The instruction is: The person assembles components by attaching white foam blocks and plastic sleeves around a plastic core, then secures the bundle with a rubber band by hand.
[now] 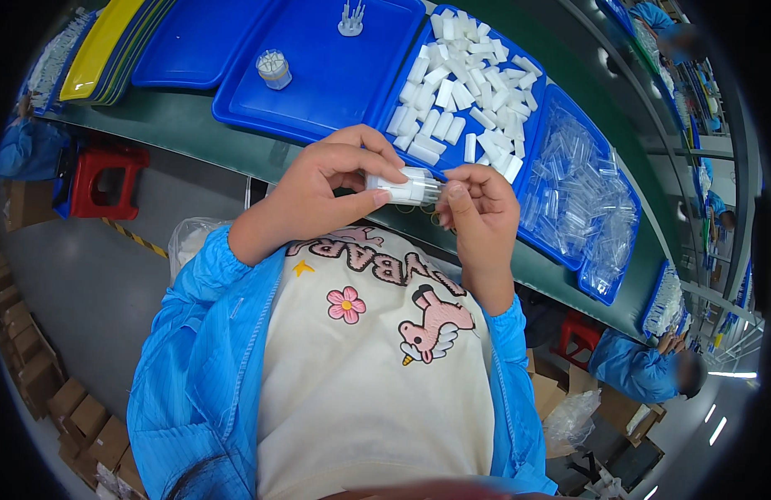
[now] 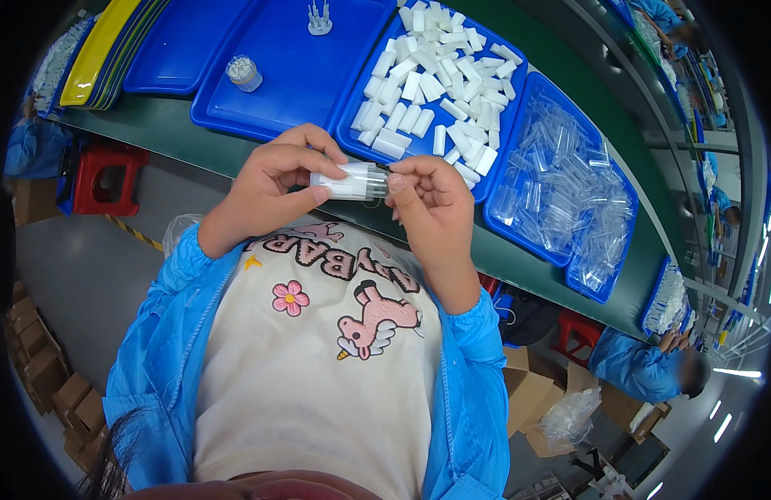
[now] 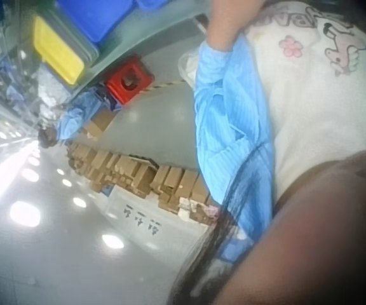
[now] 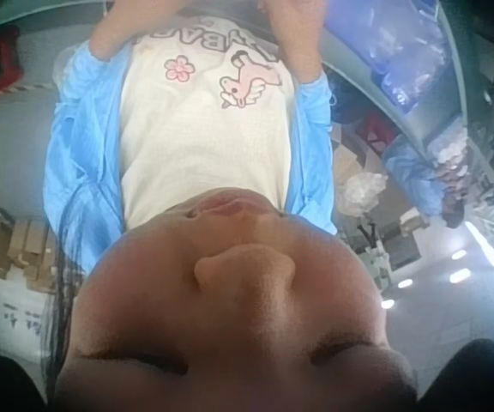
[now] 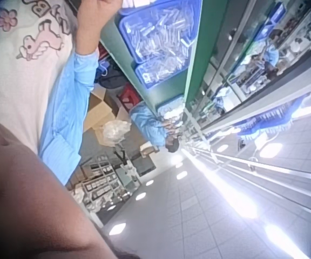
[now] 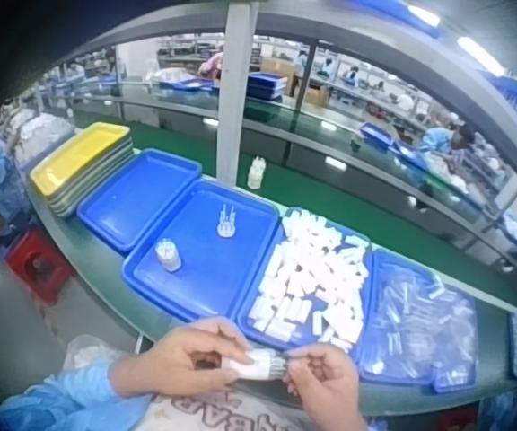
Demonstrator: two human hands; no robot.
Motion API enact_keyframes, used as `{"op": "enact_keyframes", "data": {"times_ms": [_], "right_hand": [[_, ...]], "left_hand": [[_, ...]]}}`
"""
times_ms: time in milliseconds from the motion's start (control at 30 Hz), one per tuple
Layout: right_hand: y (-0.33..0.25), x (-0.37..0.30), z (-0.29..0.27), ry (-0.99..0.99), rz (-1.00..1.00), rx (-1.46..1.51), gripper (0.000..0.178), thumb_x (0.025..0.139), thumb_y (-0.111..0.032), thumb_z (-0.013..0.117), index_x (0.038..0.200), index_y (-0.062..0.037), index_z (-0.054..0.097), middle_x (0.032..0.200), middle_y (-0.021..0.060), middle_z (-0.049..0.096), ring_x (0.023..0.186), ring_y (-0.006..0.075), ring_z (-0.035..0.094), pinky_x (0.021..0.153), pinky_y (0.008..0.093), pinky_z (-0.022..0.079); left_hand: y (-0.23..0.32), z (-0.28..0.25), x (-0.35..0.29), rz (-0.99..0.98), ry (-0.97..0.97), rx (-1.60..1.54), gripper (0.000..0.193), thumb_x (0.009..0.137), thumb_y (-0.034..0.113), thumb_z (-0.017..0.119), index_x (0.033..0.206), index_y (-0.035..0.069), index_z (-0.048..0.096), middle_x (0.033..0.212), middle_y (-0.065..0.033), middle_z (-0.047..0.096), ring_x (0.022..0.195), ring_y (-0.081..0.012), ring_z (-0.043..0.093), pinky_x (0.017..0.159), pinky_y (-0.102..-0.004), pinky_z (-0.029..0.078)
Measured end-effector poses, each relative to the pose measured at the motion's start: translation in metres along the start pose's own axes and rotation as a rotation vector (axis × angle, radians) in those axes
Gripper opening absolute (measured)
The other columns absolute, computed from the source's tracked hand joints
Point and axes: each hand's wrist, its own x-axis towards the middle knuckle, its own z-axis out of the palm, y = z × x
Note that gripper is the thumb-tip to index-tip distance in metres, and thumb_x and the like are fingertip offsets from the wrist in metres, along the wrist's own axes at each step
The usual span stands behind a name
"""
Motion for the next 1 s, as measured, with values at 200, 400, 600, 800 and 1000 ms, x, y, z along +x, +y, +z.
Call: {"op": "enact_keyframes", "data": {"times_ms": [200, 400, 600, 800, 1000], "right_hand": [[0.005, -0.002, 0.004, -0.004, -0.214, 0.063, 0.021, 0.085, 0.004, 0.069, 0.105, 0.0041, 0.062, 0.103, 0.0088, 0.056, 0.085, 0.0135, 0.06, 0.07, 0.0239, 0.052], [0.009, -0.003, 0.001, -0.049, -0.409, -0.129, 0.022, 0.082, 0.008, 0.07, 0.103, 0.0043, 0.063, 0.105, 0.0105, 0.055, 0.086, 0.0149, 0.06, 0.074, 0.0258, 0.053], [0.006, -0.002, -0.006, -0.023, -0.411, -0.148, 0.023, 0.082, 0.007, 0.07, 0.104, 0.0042, 0.063, 0.108, 0.0111, 0.055, 0.086, 0.0156, 0.062, 0.075, 0.026, 0.054], [0.009, -0.002, -0.007, 0.006, -0.441, -0.099, 0.023, 0.082, 0.008, 0.069, 0.104, 0.0042, 0.064, 0.109, 0.0115, 0.055, 0.088, 0.0162, 0.063, 0.076, 0.0259, 0.054], [0.008, -0.003, -0.013, -0.004, -0.426, -0.117, 0.024, 0.081, 0.007, 0.07, 0.104, 0.0045, 0.064, 0.109, 0.0116, 0.056, 0.087, 0.0162, 0.063, 0.075, 0.0257, 0.055]], "left_hand": [[-0.01, 0.005, 0.002, 0.012, 0.119, -0.126, 0.018, 0.081, -0.01, 0.062, 0.095, -0.001, 0.068, 0.112, -0.0129, 0.054, 0.103, -0.0171, 0.056, 0.088, -0.0304, 0.05], [-0.012, 0.007, 0.003, 0.149, 0.194, -0.039, 0.011, 0.083, -0.007, 0.064, 0.092, -0.002, 0.068, 0.106, -0.01, 0.057, 0.092, -0.0125, 0.06, 0.075, -0.0247, 0.054], [-0.007, 0.007, 0.002, 0.169, 0.195, -0.054, 0.011, 0.082, -0.007, 0.064, 0.092, -0.002, 0.069, 0.107, -0.0098, 0.057, 0.091, -0.0121, 0.059, 0.073, -0.024, 0.053], [-0.006, 0.005, 0.001, 0.088, 0.175, -0.057, 0.017, 0.083, -0.01, 0.062, 0.096, 0.0, 0.068, 0.11, -0.0121, 0.056, 0.101, -0.0175, 0.054, 0.087, -0.0299, 0.046], [-0.003, 0.002, 0.0, 0.043, 0.107, -0.198, 0.024, 0.084, -0.003, 0.064, 0.108, -0.001, 0.068, 0.118, -0.0121, 0.052, 0.106, -0.0174, 0.054, 0.092, -0.0307, 0.046]]}}
